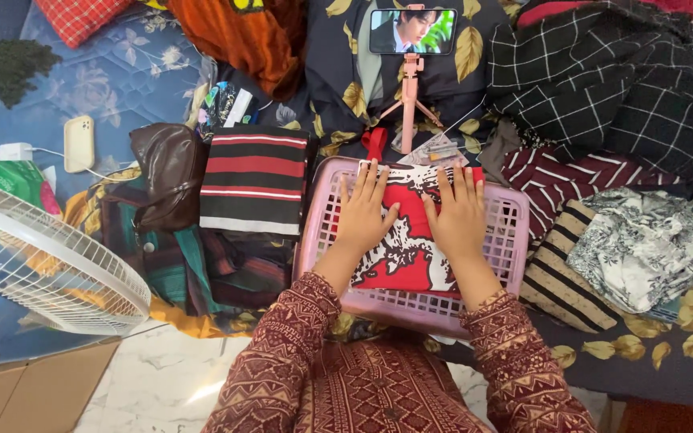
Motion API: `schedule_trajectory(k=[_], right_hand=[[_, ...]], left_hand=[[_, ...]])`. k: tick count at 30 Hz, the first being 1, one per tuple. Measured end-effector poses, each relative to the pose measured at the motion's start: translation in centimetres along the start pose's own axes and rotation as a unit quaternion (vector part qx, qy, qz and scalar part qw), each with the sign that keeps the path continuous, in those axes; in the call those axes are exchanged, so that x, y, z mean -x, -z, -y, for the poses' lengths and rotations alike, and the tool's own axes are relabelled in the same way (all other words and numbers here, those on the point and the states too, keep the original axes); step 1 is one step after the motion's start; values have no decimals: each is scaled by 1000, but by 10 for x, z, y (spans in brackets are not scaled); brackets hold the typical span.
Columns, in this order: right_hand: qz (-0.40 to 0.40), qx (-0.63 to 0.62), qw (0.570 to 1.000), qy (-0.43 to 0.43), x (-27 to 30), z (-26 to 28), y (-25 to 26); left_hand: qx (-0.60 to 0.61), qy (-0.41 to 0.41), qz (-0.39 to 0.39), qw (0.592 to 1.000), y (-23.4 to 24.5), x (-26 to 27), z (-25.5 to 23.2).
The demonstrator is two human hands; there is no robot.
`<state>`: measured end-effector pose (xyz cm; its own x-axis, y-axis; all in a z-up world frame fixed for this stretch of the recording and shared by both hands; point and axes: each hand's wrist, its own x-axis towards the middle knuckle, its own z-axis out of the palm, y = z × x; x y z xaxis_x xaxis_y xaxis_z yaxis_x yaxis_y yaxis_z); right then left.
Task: Folding a red t-shirt and placing it into a plastic laundry basket while sitting on a mattress.
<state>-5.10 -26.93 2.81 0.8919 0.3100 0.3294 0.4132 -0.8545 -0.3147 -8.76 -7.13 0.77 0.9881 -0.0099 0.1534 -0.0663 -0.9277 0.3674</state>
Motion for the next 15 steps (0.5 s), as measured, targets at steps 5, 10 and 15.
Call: schedule_trajectory(k=[5,10,15], right_hand=[[2,7,1000,-1,0,-1,-1],[0,8,1000,-1,0,-1,-1],[-4,8,1000,1,0,1,0]], left_hand=[[6,6,3,1000,0,0,0],[1,6,1,1000,1,-1,-1],[-3,10,11,1000,-4,-2,3]])
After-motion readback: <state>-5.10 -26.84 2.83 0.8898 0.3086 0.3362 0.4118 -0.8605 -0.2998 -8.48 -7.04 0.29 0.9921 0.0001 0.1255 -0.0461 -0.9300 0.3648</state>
